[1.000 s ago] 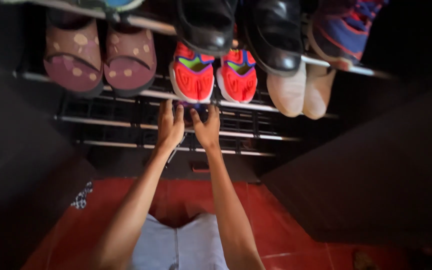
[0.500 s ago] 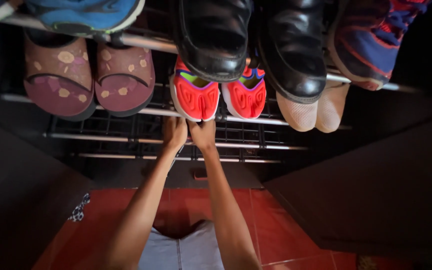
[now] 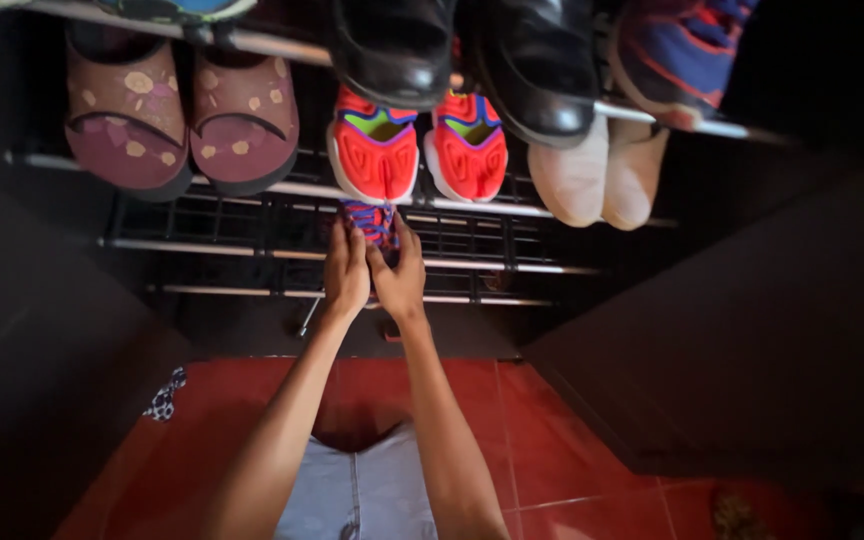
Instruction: Organizing and rearranging various pairs of shoes on a multi-tier shoe rack.
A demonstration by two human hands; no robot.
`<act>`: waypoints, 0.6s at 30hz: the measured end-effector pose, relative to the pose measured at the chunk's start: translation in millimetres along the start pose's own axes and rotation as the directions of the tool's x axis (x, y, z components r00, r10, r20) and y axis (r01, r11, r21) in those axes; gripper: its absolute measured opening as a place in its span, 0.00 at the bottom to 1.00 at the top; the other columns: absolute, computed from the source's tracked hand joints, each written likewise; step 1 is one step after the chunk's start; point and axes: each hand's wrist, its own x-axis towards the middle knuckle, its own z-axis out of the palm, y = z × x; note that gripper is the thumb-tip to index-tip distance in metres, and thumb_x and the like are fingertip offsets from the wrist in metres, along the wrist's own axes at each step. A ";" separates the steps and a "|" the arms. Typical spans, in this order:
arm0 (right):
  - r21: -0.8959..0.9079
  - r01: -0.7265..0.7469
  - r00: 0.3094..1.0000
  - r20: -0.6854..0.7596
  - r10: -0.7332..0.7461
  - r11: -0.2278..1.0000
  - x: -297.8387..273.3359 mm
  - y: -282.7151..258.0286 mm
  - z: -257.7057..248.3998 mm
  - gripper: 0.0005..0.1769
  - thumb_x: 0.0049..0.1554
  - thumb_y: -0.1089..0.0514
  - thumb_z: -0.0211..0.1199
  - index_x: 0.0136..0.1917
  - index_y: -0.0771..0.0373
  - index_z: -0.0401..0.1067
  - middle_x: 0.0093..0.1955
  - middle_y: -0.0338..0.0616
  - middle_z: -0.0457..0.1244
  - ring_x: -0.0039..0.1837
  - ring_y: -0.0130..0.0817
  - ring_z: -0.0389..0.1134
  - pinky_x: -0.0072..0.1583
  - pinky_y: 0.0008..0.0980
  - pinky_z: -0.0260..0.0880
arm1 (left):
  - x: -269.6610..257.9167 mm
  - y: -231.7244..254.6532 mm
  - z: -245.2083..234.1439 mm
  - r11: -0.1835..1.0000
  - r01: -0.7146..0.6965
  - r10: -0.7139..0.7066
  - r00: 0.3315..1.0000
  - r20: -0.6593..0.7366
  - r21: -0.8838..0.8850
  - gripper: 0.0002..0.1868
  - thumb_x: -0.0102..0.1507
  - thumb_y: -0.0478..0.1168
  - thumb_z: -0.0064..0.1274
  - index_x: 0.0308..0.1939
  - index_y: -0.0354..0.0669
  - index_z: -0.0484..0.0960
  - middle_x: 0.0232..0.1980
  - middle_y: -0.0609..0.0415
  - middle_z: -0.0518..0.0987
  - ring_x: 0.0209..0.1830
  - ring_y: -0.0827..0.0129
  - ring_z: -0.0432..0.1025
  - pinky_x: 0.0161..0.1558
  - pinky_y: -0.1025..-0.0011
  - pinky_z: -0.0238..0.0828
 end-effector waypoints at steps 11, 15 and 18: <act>0.019 -0.082 0.996 -0.037 0.083 0.996 -75.4 -7.7 -71.4 0.36 0.55 0.54 0.67 0.75 0.64 0.64 0.69 0.57 0.63 0.68 0.48 0.67 0.67 0.38 0.66 | -97.8 44.7 15.9 0.999 0.037 -0.039 0.997 0.070 0.031 0.32 0.72 0.53 0.36 0.77 0.42 0.59 0.66 0.37 0.76 0.62 0.49 0.74 0.59 0.59 0.70; 0.031 -0.119 0.987 -0.107 0.122 0.992 -100.3 -11.7 -111.3 0.36 0.54 0.55 0.67 0.74 0.64 0.65 0.67 0.57 0.64 0.66 0.46 0.68 0.65 0.37 0.68 | -138.0 74.5 32.3 0.997 0.066 -0.071 0.989 0.132 0.040 0.32 0.71 0.53 0.37 0.77 0.46 0.60 0.63 0.38 0.79 0.58 0.48 0.76 0.56 0.58 0.72; 0.025 -0.075 0.978 -0.191 0.078 0.997 -112.8 -13.1 -143.8 0.35 0.54 0.56 0.68 0.73 0.66 0.66 0.68 0.57 0.65 0.67 0.46 0.68 0.66 0.37 0.67 | -159.0 71.8 56.3 0.986 -0.161 0.166 0.978 0.129 -0.047 0.30 0.74 0.51 0.38 0.77 0.42 0.58 0.67 0.35 0.75 0.62 0.46 0.74 0.59 0.57 0.70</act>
